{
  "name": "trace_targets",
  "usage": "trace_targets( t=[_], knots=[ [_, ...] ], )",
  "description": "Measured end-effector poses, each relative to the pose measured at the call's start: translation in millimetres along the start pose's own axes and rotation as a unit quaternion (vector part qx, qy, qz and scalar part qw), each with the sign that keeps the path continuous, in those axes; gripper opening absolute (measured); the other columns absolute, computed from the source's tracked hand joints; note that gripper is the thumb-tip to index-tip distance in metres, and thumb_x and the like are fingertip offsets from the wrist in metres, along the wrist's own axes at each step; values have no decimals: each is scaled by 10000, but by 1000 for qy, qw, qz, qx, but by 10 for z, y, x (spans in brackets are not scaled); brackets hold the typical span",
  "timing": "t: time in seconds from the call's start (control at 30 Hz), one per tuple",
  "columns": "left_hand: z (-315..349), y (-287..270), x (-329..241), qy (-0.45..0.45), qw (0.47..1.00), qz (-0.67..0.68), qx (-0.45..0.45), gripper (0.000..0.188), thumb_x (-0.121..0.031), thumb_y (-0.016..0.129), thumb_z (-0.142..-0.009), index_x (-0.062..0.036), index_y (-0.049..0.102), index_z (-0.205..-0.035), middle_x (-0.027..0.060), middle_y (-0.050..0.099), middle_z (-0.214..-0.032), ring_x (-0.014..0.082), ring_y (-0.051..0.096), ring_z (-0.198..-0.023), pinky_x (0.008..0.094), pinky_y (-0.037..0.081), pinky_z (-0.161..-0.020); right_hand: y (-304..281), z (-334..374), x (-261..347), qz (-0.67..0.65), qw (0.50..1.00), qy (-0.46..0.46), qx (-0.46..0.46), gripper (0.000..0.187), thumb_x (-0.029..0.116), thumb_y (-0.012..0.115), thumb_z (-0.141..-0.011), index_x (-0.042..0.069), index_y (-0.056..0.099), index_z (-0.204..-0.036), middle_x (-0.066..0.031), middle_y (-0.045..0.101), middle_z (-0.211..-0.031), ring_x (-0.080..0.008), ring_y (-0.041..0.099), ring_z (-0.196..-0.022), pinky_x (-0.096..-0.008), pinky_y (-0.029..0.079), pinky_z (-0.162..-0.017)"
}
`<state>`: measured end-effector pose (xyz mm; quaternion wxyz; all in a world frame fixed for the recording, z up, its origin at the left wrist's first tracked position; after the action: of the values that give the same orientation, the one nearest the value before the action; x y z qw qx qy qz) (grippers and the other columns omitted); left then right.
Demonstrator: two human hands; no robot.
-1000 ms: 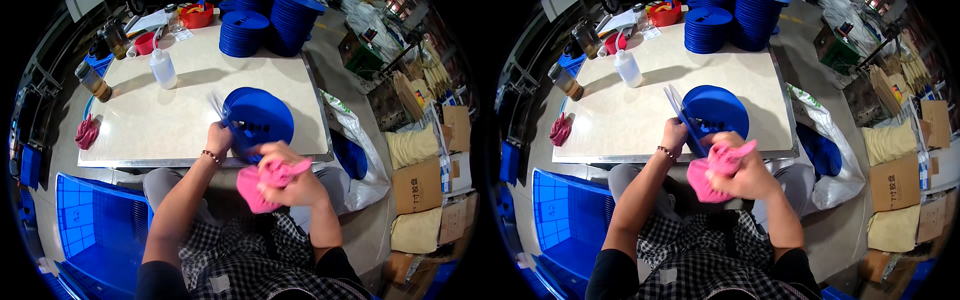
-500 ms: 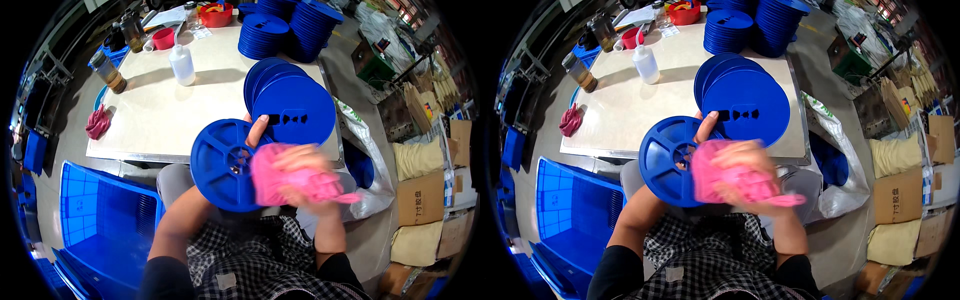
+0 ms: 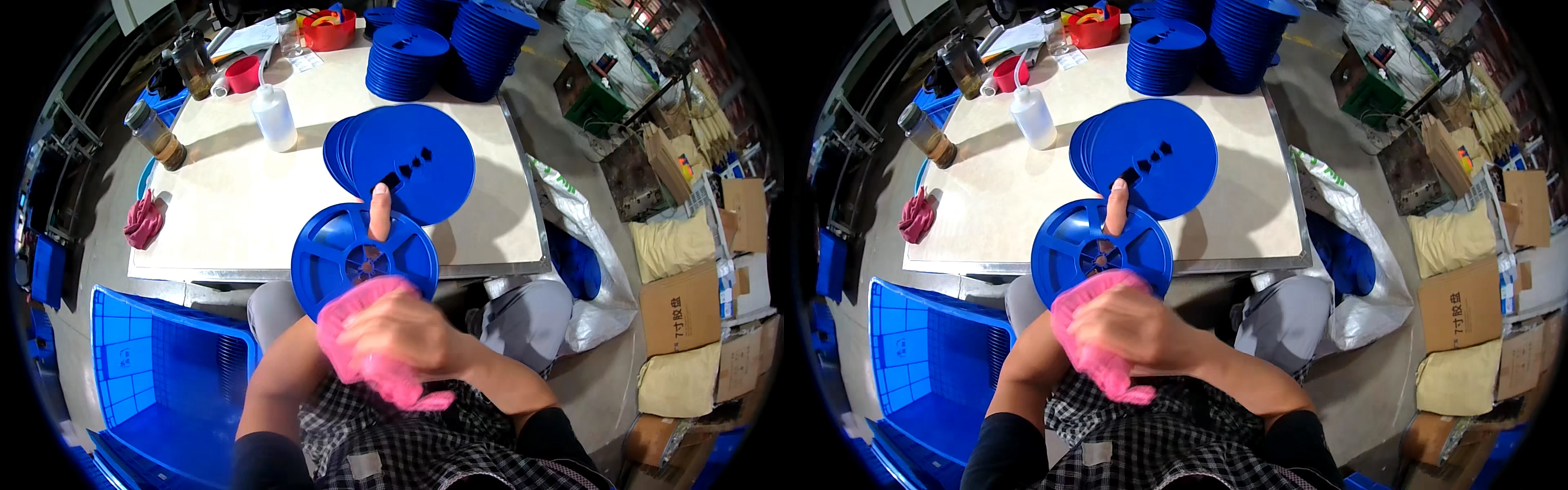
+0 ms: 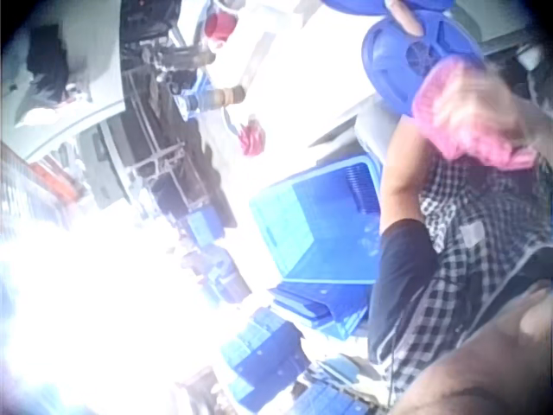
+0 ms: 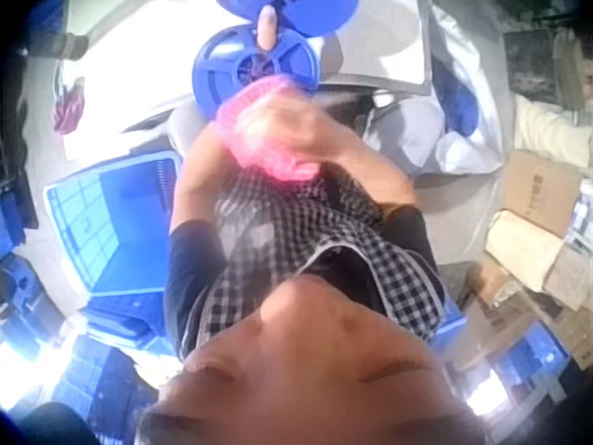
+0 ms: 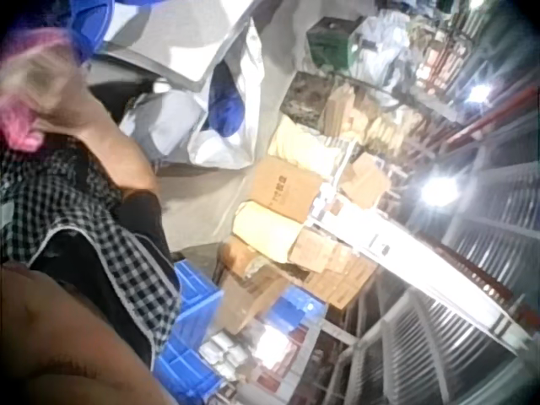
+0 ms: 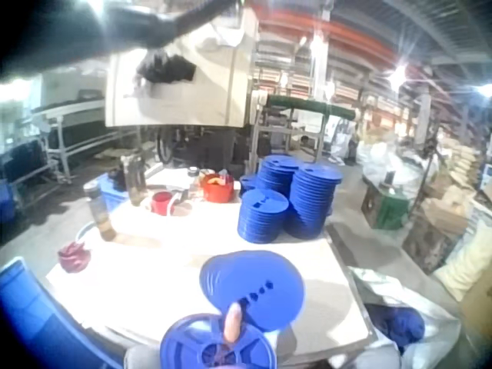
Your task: The person wipes blue circular plastic lids with a pink cloth, handling them one at a time. They pick each lid from a stack, wipe both sides, and place it into a blue crate, repeating the cycle.
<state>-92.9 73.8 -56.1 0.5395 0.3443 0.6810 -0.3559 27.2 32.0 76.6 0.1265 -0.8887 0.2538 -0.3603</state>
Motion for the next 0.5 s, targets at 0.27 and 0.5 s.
trace_targets(
  t=[0.27,0.5],
  knots=[
    [-300,34,-266,-40,830,554,-46,772,-558,569,-983,-13,403,-1503,233,531,-1446,345,595,-1254,475,450,-1130,-874,240,-584,236,955,33,-176,304,16,824,-721,94,648,-956,-49,743,-945,-258,704,-877,-349,566,-786],
    [-176,1,-275,-27,829,556,-48,612,-281,615,-1017,-9,373,-1509,204,522,-1476,312,561,-1328,464,455,-1142,-1026,308,-385,188,953,37,-234,395,-18,795,-711,80,573,-1023,-75,749,-975,-265,695,-917,-371,560,-853]
  ],
)
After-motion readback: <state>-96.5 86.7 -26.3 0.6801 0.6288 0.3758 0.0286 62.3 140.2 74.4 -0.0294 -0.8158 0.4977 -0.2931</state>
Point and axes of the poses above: each hand's wrist, its own z-axis away from the middle knuckle, its own y-axis out of the palm, x = y × z, the point moved 9 cm from there along -z, towards the middle knuckle
